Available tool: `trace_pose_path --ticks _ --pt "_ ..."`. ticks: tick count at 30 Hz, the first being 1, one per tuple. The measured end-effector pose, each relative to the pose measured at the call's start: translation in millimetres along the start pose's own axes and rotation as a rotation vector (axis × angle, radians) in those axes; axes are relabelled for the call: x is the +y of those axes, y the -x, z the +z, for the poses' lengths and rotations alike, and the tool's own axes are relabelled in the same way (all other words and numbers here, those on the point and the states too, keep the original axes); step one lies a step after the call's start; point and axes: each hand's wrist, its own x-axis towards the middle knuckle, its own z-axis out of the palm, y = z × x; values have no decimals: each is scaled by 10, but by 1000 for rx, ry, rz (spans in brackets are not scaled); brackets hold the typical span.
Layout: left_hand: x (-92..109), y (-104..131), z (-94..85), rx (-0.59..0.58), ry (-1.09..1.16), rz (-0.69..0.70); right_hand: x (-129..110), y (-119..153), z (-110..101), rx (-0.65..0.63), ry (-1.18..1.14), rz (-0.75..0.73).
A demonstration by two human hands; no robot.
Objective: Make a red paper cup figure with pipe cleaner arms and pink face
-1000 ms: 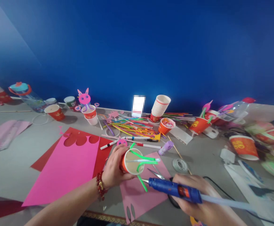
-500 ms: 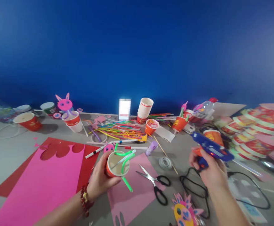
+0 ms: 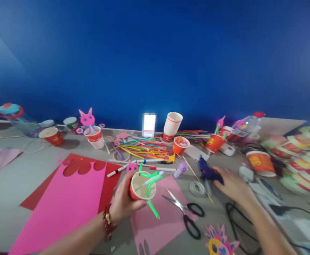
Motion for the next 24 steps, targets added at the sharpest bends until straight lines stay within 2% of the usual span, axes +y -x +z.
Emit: trace_pose_path --ticks 3,6,9,11,12,14,16,24 --pt "7 -15 -3 -15 34 8 -271 50 -244 142 65 -53" --pt "8 -15 -1 -32 59 -4 -910 171 -488 237 -189 -203" --pt "3 3 8 -41 80 -32 -1656 270 -576 90 -441 -434" --pt "7 13 12 -52 111 -52 -2025 286 -545 -35 -545 -545" --pt "12 15 12 -60 131 -62 -2151 280 -515 -51 -602 -563" --pt "31 12 9 -67 164 -78 -2296 251 -450 -50 -702 -579" --pt "52 2 5 -67 182 -82 -2345 213 -397 -33 -775 -562" --pt "68 -22 7 -41 116 -12 -2333 164 -247 9 -938 -583"
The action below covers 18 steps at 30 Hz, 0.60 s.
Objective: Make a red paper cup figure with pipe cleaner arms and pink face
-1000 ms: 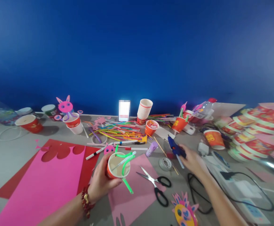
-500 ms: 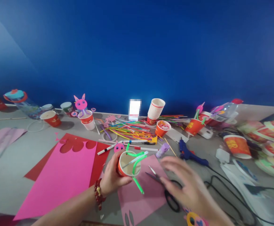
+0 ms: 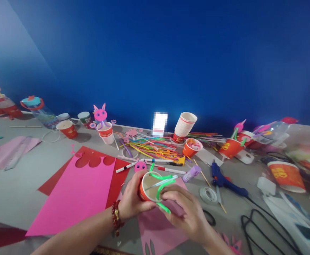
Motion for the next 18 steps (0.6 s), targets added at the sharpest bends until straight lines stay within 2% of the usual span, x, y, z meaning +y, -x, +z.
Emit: trace_pose_path --ticks 6,12,18 --pt "73 -44 -23 5 -106 98 73 84 24 2 -8 34" --pt "155 -81 -6 -8 -152 110 59 105 -7 -30 -15 48" --pt "167 -72 -8 -2 -220 139 46 131 23 -7 -12 74"
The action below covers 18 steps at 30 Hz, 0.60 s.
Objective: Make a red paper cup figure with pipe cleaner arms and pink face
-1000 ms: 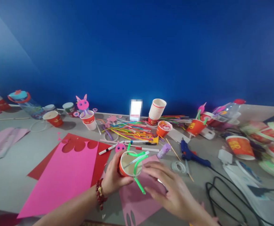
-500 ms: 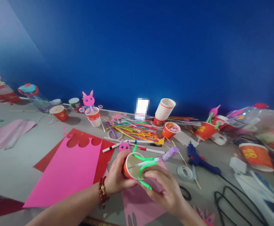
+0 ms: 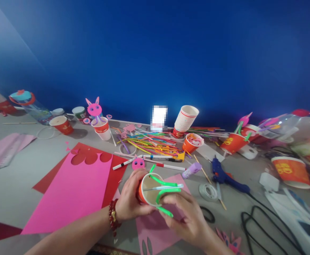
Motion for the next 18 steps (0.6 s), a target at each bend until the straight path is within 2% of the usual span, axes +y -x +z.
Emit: trace_pose_path --ticks 18 --pt "-32 36 5 -48 70 -26 -54 -32 20 25 4 -10"
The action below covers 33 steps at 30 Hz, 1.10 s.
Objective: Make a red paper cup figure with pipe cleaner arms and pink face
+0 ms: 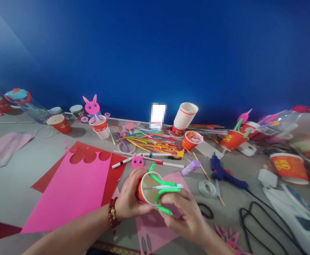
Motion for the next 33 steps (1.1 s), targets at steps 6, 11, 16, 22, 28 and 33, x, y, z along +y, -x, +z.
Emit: trace_pose_path --ticks 6,11,16,22,28,33 --pt "-16 10 15 -24 81 25 0 -5 13 12 -34 -5" --pt "-29 24 24 -41 114 18 14 13 24 11 -13 13" --pt "-37 28 25 -40 115 29 20 21 28 6 -9 35" --pt "-27 26 27 -59 132 8 36 36 41 9 -35 47" --pt "-13 8 30 -48 155 12 64 52 48 -17 -61 71" --pt "-4 -10 35 -43 187 16 77 76 51 -21 -86 82"
